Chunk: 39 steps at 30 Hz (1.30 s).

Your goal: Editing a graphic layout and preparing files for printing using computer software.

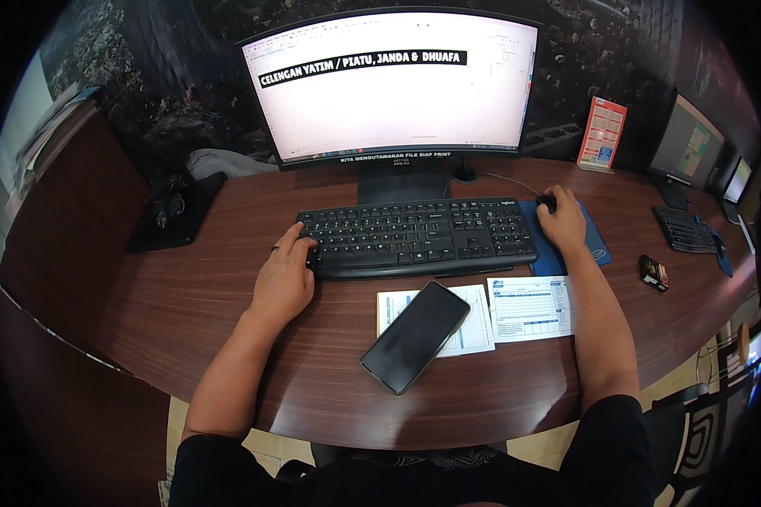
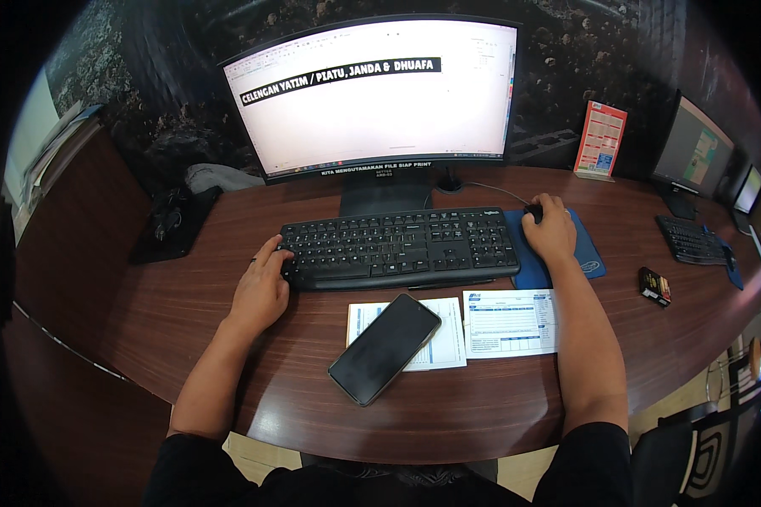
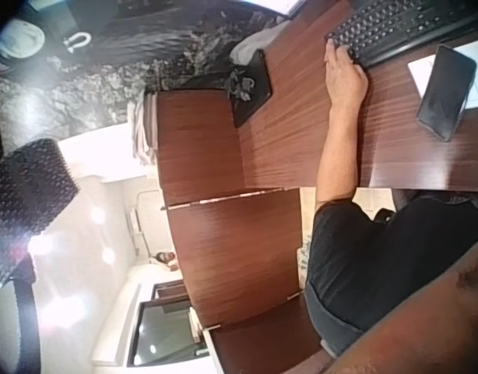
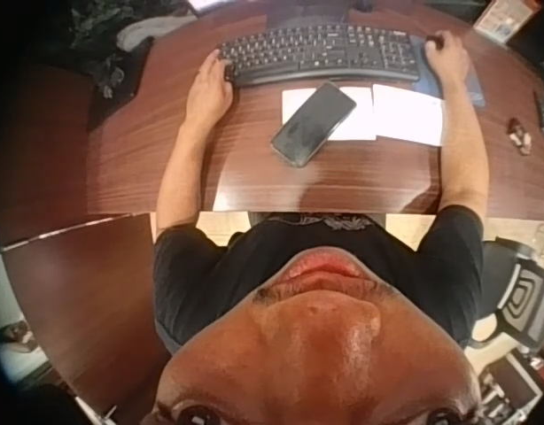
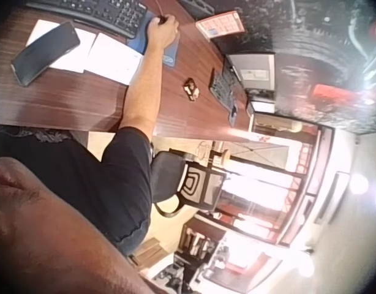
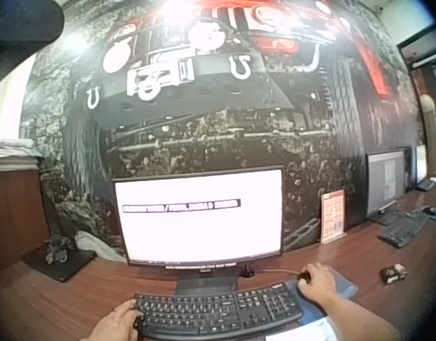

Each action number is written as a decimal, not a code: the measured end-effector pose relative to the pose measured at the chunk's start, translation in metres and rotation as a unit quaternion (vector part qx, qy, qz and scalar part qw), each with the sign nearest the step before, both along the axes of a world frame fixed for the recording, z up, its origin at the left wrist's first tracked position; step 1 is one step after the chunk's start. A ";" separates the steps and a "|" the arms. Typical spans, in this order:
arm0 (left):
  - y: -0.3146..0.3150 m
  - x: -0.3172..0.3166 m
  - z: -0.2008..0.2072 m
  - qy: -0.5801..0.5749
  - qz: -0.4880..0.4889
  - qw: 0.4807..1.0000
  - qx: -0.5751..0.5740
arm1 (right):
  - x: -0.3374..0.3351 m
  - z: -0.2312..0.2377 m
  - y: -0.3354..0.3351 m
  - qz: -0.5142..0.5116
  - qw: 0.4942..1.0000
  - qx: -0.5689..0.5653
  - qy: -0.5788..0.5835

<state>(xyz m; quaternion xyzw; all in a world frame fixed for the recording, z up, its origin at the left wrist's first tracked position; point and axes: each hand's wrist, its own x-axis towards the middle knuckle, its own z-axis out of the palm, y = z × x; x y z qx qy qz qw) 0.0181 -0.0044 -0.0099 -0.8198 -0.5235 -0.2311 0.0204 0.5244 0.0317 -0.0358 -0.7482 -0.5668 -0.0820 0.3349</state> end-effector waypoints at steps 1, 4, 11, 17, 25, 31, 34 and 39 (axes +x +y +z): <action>0.002 -0.001 -0.001 0.000 0.000 1.000 0.001 | 0.002 -0.001 0.001 0.005 1.000 0.004 0.000; 0.006 -0.006 -0.001 0.030 -0.022 0.997 0.074 | 0.000 -0.001 -0.001 0.010 1.000 0.009 -0.001; 0.007 -0.015 0.005 0.031 0.069 0.997 0.017 | 0.004 -0.005 0.003 0.022 0.999 0.043 0.006; 0.005 -0.014 0.008 0.031 0.122 0.984 -0.123 | 0.005 -0.006 0.002 0.039 0.998 0.046 0.013; 0.004 -0.012 0.011 0.044 0.113 0.984 -0.130 | 0.005 -0.004 0.002 0.042 0.998 0.038 0.015; 0.001 -0.013 0.014 0.046 0.118 0.981 -0.145 | 0.002 -0.001 0.000 0.040 0.999 0.035 0.013; 0.003 -0.012 0.011 0.050 0.114 0.982 -0.142 | 0.005 -0.007 0.002 0.041 0.999 0.030 0.009; 0.003 -0.015 0.008 0.052 0.107 0.985 -0.122 | 0.002 -0.002 0.001 0.041 0.999 0.019 0.013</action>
